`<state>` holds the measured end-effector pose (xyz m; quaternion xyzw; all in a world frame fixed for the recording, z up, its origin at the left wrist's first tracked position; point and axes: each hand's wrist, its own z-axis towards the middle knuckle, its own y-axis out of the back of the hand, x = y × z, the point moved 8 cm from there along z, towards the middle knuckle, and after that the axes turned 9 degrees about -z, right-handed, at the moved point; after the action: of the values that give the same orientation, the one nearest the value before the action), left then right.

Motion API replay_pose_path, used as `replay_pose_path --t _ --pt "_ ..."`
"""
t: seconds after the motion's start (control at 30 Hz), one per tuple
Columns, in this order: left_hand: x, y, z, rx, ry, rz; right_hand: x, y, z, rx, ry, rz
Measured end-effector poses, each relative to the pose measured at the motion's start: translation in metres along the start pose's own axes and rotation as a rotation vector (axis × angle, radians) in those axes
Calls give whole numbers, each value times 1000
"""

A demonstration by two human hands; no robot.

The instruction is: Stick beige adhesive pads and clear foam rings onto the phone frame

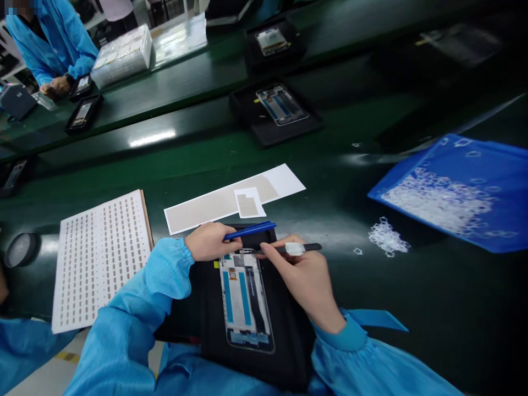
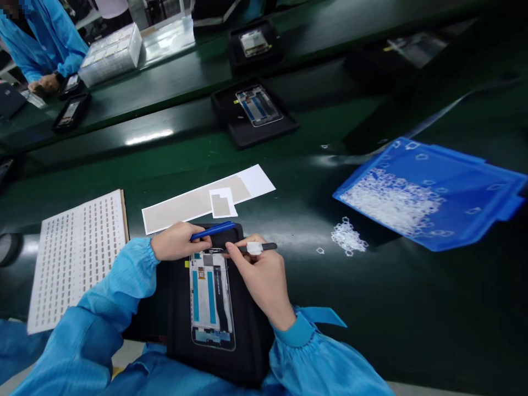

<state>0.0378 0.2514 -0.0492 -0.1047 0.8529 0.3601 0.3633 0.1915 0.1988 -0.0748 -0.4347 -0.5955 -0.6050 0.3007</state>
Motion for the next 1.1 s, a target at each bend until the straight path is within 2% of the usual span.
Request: replay_pose_path --t 0.5,0.73,0.93,1.1 --pt "-3 -2 0 -19 9 72 2 0 0 1 21 -23" --pt "1 -6 0 -88 66 159 4 2 -1 -11 30 -32" --pt "2 -8 0 -100 88 217 2 2 -3 -9 46 14" --pt "3 -9 1 -87 85 224 13 4 -4 -30 137 -74"
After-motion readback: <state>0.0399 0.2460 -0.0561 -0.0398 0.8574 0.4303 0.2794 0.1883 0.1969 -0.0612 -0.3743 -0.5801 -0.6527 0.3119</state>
